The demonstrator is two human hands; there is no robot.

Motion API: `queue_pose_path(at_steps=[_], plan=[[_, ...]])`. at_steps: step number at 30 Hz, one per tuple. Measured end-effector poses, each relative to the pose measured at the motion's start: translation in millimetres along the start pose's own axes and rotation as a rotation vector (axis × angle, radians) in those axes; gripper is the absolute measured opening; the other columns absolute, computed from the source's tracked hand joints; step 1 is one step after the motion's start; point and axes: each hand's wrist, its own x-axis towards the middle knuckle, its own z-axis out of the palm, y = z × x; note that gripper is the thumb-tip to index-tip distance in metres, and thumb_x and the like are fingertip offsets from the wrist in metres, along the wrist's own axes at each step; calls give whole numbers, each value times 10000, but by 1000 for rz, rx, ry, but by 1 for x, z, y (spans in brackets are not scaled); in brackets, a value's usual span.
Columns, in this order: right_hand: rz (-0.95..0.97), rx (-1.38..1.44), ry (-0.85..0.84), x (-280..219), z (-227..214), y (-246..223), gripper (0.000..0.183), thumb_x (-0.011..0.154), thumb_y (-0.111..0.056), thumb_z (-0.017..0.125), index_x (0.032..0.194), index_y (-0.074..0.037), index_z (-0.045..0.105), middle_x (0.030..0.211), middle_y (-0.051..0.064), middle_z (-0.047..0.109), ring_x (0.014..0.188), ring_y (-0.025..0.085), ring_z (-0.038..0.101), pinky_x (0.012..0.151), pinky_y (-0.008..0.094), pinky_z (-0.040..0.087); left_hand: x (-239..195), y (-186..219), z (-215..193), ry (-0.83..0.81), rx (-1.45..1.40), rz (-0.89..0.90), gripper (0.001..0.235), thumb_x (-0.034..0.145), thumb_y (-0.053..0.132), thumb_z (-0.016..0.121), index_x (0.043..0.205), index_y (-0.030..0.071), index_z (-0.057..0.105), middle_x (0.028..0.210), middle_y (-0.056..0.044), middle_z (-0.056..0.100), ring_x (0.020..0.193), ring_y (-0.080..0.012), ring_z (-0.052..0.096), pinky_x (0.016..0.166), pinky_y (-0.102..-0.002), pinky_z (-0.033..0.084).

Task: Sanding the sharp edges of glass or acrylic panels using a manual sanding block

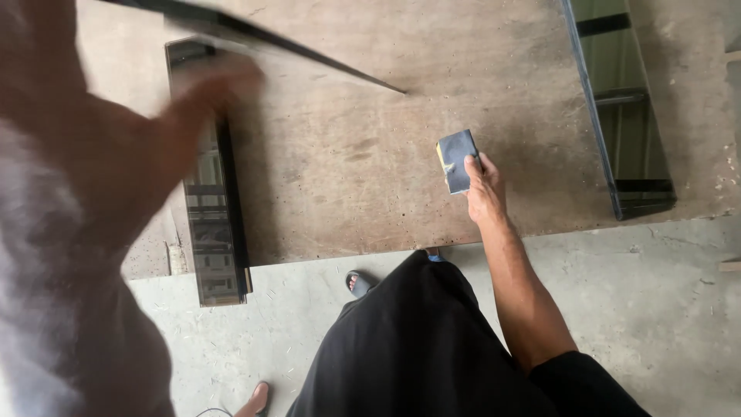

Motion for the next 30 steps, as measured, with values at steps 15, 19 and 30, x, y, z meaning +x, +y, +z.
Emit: queue_pose_path(at_steps=[15, 19, 30], plan=[[-991, -497, -209, 92, 165, -86, 497, 929, -54, 426, 1393, 5, 595, 1372, 211, 657, 1263, 312, 636, 1016, 339, 493, -117, -65, -4, 32, -665, -608, 159, 1122, -110, 565, 1232, -212, 615, 1107, -326, 689, 922, -420, 755, 765, -435, 685], [-816, -523, -334, 38, 244, -92, 550, 1003, 111, 489, 1535, -3, 410, 1511, 281, 494, 864, 175, 793, 504, 155, 636, -172, -76, 28, 126, -807, -734, 139, 1092, -68, 548, 1174, -140, 634, 1090, -278, 704, 952, -380, 763, 768, -419, 692], [-488, -206, -695, -58, 294, -104, 492, 1000, -483, 514, 1337, -154, 657, 1373, 53, 683, 1270, 172, 631, 1094, 263, 452, -204, -85, 63, 291, -817, -990, 216, 1038, 46, 609, 1151, -131, 659, 1056, -267, 720, 922, -366, 767, 679, -402, 677]])
